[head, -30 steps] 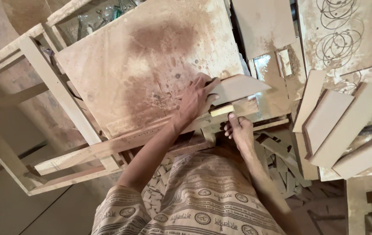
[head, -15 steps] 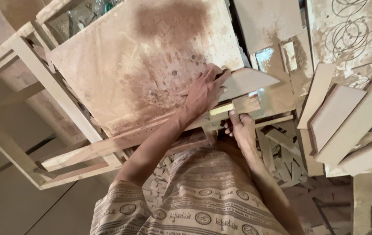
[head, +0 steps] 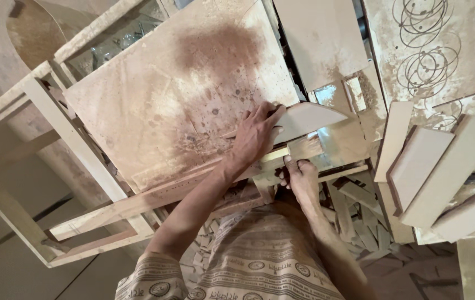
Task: The person cuts small wooden blocks and strips on a sliding table saw, pushing each piece against the fence and through the blade, then sets the cut pieces aside and reaches for the next piece from a pile. The person repeats this cutting cycle and moves finished pieces onto a growing stack.
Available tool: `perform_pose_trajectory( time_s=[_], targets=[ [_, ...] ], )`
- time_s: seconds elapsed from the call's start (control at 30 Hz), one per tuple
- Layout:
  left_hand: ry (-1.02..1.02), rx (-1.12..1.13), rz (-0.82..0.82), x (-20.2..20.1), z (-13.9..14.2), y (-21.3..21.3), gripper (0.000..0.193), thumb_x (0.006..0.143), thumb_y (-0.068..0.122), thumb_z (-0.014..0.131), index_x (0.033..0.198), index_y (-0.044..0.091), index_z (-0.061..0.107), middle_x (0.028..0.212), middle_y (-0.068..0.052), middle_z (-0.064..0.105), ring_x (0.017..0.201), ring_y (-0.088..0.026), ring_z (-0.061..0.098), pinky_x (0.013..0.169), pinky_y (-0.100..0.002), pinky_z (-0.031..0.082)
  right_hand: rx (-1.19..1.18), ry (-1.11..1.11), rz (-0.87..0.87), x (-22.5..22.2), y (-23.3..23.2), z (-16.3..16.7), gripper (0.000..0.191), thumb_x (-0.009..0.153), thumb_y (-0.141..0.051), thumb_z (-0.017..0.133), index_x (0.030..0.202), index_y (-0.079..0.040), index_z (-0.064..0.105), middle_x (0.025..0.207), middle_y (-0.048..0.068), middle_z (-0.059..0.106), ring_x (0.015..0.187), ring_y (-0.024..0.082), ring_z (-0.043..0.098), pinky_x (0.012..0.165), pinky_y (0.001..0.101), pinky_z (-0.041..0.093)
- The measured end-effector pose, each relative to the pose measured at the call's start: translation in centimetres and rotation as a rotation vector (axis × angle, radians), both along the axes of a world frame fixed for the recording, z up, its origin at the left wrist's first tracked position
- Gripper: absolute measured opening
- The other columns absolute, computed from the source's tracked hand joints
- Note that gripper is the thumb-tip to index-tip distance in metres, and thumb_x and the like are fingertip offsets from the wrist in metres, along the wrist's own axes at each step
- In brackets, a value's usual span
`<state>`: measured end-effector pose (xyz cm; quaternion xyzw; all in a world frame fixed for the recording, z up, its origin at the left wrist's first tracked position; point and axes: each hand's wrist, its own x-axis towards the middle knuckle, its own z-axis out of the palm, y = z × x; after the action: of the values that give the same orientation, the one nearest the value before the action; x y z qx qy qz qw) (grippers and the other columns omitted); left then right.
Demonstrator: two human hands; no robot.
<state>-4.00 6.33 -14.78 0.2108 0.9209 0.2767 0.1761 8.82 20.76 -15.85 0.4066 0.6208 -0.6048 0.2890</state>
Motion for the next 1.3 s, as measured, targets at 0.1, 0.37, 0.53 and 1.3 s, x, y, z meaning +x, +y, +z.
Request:
perform_pose_trajectory(
  time_s=[0.1,0.37,0.53,1.3],
  targets=[
    [0.001,0.001,0.008,-0.6,0.3,-0.1,0.051,0.088,0.020,0.076,0.136,0.008,0.062,0.123,-0.012,0.059,0.113,-0.028,0.058,0.092,-0.044,0.045,0.017,0.023,0.014,-0.7,-0.2,0.3,0.047,0.102,-0.034,0.061,0.075,0.004,0.069,0.065,0.010,0.072,0.047,0.013,0.060,0.041,0.0282,0.046],
    [0.017,0.003,0.009,-0.7,-0.8,-0.6,0.050,0.092,0.023,0.071,0.139,0.009,0.061,0.128,-0.012,0.061,0.110,-0.025,0.060,0.092,-0.043,0.046,0.029,0.036,0.029,-1.5,-0.3,0.7,0.048,0.102,-0.035,0.061,0.076,0.004,0.069,0.065,0.010,0.072,0.046,0.013,0.060,0.041,0.0285,0.046],
    [-0.022,0.003,0.011,-1.0,-2.1,-1.5,0.043,0.096,0.023,0.068,0.138,0.013,0.064,0.125,-0.011,0.065,0.097,-0.023,0.063,0.086,-0.041,0.051,0.045,0.030,0.060,-1.6,-0.2,0.7,0.049,0.102,-0.035,0.061,0.076,0.005,0.069,0.064,0.010,0.071,0.046,0.013,0.060,0.041,0.0287,0.046],
    [0.209,-0.049,0.079,-11.4,2.1,-4.2,0.039,0.090,0.020,0.073,0.128,0.018,0.071,0.114,-0.011,0.065,0.098,-0.031,0.066,0.081,-0.044,0.056,0.545,0.893,0.266,-12.0,-4.0,1.2,0.047,0.107,-0.033,0.062,0.085,0.006,0.073,0.075,0.024,0.069,0.070,0.040,0.068,0.064,0.0474,0.051]
  ],
)
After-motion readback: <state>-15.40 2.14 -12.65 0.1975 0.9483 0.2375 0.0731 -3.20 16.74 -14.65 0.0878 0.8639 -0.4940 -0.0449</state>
